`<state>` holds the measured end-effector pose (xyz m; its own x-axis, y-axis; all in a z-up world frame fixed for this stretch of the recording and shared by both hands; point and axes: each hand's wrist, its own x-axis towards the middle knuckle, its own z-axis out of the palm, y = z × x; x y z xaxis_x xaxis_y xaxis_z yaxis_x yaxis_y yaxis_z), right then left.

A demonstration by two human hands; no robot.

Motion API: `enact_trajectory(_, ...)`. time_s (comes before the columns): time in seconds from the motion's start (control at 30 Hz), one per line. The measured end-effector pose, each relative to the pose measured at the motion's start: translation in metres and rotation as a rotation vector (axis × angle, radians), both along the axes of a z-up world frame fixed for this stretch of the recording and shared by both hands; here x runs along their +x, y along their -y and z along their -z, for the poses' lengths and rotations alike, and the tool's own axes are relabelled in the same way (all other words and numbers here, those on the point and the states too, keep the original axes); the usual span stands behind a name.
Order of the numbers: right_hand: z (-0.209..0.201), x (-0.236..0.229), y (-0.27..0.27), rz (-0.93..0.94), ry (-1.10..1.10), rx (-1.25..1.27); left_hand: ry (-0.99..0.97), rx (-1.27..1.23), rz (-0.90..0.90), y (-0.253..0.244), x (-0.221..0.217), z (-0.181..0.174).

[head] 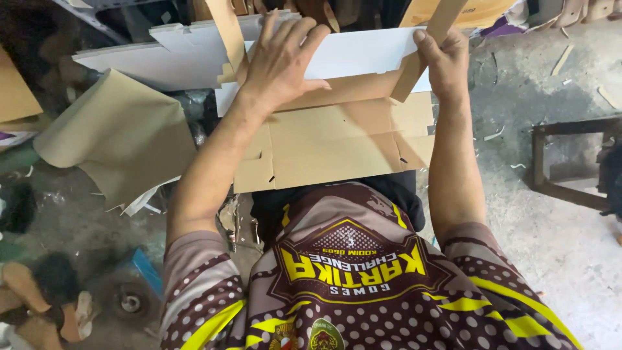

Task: The person assembles a flat cardboard box by folding the side flaps and tucking the tabs into the slots. They manipulate the cardboard by hand to form the box structure, folding the top and bottom flaps to complete the assembly.

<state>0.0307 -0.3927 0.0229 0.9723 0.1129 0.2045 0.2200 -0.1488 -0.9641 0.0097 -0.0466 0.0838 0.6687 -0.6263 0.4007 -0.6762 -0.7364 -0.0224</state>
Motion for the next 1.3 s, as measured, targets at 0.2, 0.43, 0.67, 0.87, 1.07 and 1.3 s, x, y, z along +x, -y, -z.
enact_trajectory(0.2,-0.013,0.000,-0.005,0.007,-0.064,-0.004,0.104,0.046,-0.013,-0.003,-0.005,-0.011)
enact_trajectory(0.43,-0.044,-0.013,-0.017,0.560,0.556,-0.143,-0.248,-0.127,0.122,-0.017,0.010,-0.032)
enact_trajectory(0.67,-0.136,-0.032,-0.064,-0.147,0.904,-0.865,-0.657,0.071,-0.006,0.006,0.024,-0.103)
enact_trajectory(0.87,-0.121,0.007,-0.076,-0.135,1.092,-1.064,-0.601,-0.024,0.040,-0.007,0.017,-0.098)
enact_trajectory(1.07,-0.112,0.038,-0.069,-0.207,0.908,-0.970,0.255,-0.915,-0.140,-0.061,-0.017,-0.055)
enact_trajectory(1.3,-0.106,0.070,-0.073,-0.325,0.761,-1.024,-0.570,-1.453,0.118,-0.101,0.021,0.033)
